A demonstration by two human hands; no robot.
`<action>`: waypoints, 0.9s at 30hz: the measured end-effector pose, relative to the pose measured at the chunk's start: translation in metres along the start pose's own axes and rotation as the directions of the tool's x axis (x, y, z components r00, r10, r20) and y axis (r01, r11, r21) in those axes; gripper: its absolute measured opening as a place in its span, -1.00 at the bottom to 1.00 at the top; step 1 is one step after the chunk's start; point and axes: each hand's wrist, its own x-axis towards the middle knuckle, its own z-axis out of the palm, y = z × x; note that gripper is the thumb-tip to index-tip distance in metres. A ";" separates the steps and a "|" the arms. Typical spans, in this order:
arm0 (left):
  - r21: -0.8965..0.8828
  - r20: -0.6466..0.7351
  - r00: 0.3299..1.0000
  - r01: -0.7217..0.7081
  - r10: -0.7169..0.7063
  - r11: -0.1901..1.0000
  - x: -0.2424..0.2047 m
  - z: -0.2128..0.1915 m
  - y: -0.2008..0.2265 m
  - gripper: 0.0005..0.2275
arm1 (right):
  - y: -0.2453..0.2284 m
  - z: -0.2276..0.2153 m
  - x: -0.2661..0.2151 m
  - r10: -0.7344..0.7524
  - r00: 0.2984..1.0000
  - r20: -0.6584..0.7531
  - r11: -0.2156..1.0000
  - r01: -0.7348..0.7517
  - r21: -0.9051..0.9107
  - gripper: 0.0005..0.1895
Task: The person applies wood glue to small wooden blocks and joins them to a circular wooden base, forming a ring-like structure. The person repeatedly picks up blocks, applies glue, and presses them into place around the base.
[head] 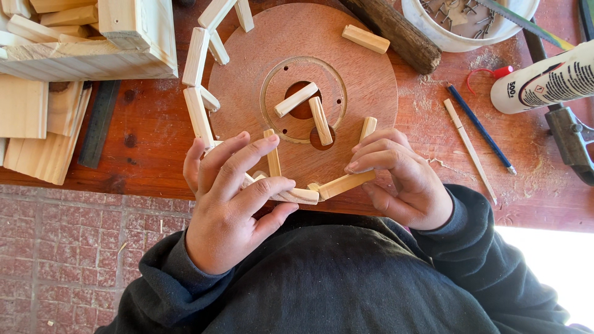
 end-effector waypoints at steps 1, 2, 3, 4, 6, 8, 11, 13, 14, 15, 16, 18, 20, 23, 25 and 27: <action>0.000 0.001 1.000 -0.001 0.001 1.000 0.000 0.000 0.000 -0.84 | 0.000 0.000 0.000 0.000 1.000 -0.001 1.000 0.000 0.000 -0.78; 0.004 -0.003 1.000 -0.003 0.003 1.000 0.000 0.000 0.000 -0.84 | -0.001 0.000 0.000 0.002 1.000 -0.001 1.000 -0.002 0.006 -0.78; 0.009 -0.006 1.000 -0.005 0.005 1.000 0.000 0.000 0.000 -0.84 | -0.001 0.000 0.001 0.004 1.000 -0.001 1.000 -0.004 0.012 -0.78; 0.009 -0.006 1.000 -0.004 0.005 1.000 0.000 0.001 0.000 -0.84 | -0.001 0.000 0.001 0.004 1.000 -0.001 1.000 -0.004 0.012 -0.78; 0.005 -0.017 1.000 0.004 -0.004 1.000 -0.001 0.001 -0.001 -0.85 | -0.002 0.000 0.002 0.006 1.000 0.003 1.000 -0.006 0.022 -0.79; 0.002 -0.013 1.000 0.002 -0.002 1.000 -0.001 0.002 -0.001 -0.85 | -0.001 0.000 0.001 0.004 1.000 0.002 1.000 -0.004 0.018 -0.79; -0.002 -0.013 1.000 -0.003 0.003 1.000 -0.002 0.001 -0.002 -0.86 | 0.000 0.001 0.001 0.002 1.000 0.000 1.000 -0.002 0.009 -0.79; -0.003 -0.017 1.000 -0.006 0.006 1.000 -0.002 0.002 -0.002 -0.86 | 0.000 0.001 0.001 0.001 1.000 0.001 1.000 -0.001 0.004 -0.79; -0.006 -0.019 1.000 -0.006 0.006 1.000 -0.002 0.002 -0.002 -0.85 | 0.000 0.001 0.001 0.003 1.000 0.003 1.000 -0.003 0.004 -0.78; -0.010 -0.022 1.000 -0.007 0.007 1.000 -0.002 0.002 -0.002 -0.84 | 0.000 0.001 0.000 0.004 1.000 0.006 1.000 -0.004 0.005 -0.76; -0.010 -0.022 1.000 -0.007 0.006 1.000 -0.002 0.002 -0.002 -0.84 | 0.001 0.002 0.000 0.004 1.000 0.006 1.000 -0.004 0.005 -0.76; -0.012 -0.015 1.000 -0.004 0.004 1.000 -0.002 0.002 -0.001 -0.85 | 0.002 0.003 -0.001 -0.001 1.000 -0.010 1.000 0.001 0.002 -0.80; -0.010 -0.014 1.000 -0.004 0.004 1.000 -0.002 0.002 -0.002 -0.85 | 0.002 0.003 -0.001 -0.007 1.000 -0.012 1.000 0.007 0.002 -0.80; -0.004 -0.012 1.000 -0.007 0.007 1.000 -0.003 0.001 -0.002 -0.87 | 0.003 0.004 -0.002 -0.012 1.000 -0.025 1.000 0.012 -0.006 -0.81; -0.001 -0.011 1.000 -0.011 0.011 1.000 -0.003 0.001 -0.002 -0.87 | 0.003 0.005 -0.002 -0.012 0.999 -0.035 1.000 0.011 -0.012 -0.81; -0.001 -0.011 1.000 -0.007 0.007 1.000 -0.002 0.001 -0.002 -0.85 | 0.004 0.005 -0.003 -0.018 0.999 -0.040 1.000 0.018 -0.009 -0.81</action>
